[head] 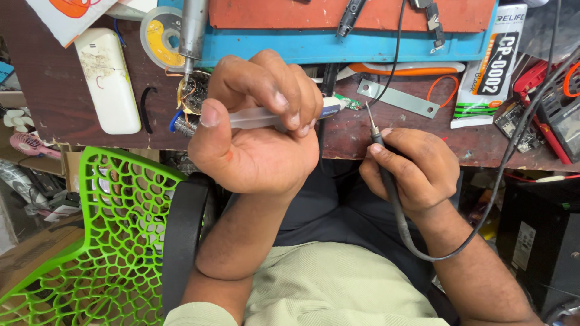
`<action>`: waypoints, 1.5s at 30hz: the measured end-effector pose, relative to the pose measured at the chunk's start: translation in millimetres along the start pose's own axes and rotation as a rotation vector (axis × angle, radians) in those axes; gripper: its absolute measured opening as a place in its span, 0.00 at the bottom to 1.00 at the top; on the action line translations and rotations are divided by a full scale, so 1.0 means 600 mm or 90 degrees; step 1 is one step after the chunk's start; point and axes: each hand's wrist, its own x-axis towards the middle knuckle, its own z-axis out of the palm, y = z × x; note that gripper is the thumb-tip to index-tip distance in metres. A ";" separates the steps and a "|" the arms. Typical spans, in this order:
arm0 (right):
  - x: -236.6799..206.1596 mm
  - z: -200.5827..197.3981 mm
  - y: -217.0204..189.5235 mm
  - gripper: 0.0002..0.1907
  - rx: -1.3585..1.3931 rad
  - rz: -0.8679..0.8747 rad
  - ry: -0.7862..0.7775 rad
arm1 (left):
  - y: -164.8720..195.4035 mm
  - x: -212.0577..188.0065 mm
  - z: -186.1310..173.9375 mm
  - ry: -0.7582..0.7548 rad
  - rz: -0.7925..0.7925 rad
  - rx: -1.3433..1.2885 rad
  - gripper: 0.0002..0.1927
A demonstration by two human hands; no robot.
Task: The person uses a soldering iron to apply solder to a small green circuit board. They then wipe the board with a cloth and handle a tube of flux paste before continuing to solder and wipe the board.
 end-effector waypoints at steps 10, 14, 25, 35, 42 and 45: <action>0.002 -0.001 0.001 0.12 0.003 -0.010 0.006 | 0.001 -0.001 0.003 0.006 0.006 -0.001 0.25; 0.002 0.001 0.002 0.12 0.004 -0.015 0.010 | 0.003 0.000 0.002 0.009 0.007 -0.006 0.25; 0.001 -0.001 0.003 0.12 0.006 -0.018 0.008 | 0.001 0.003 0.004 0.012 0.012 0.002 0.26; 0.001 0.000 0.002 0.11 0.003 -0.017 0.007 | 0.000 0.005 0.004 0.021 0.012 -0.003 0.26; 0.003 0.002 0.004 0.11 0.006 -0.022 0.014 | 0.004 0.005 0.005 0.031 0.007 0.000 0.25; 0.005 0.002 0.004 0.11 0.003 -0.023 0.008 | 0.006 0.006 0.006 0.033 0.008 -0.004 0.25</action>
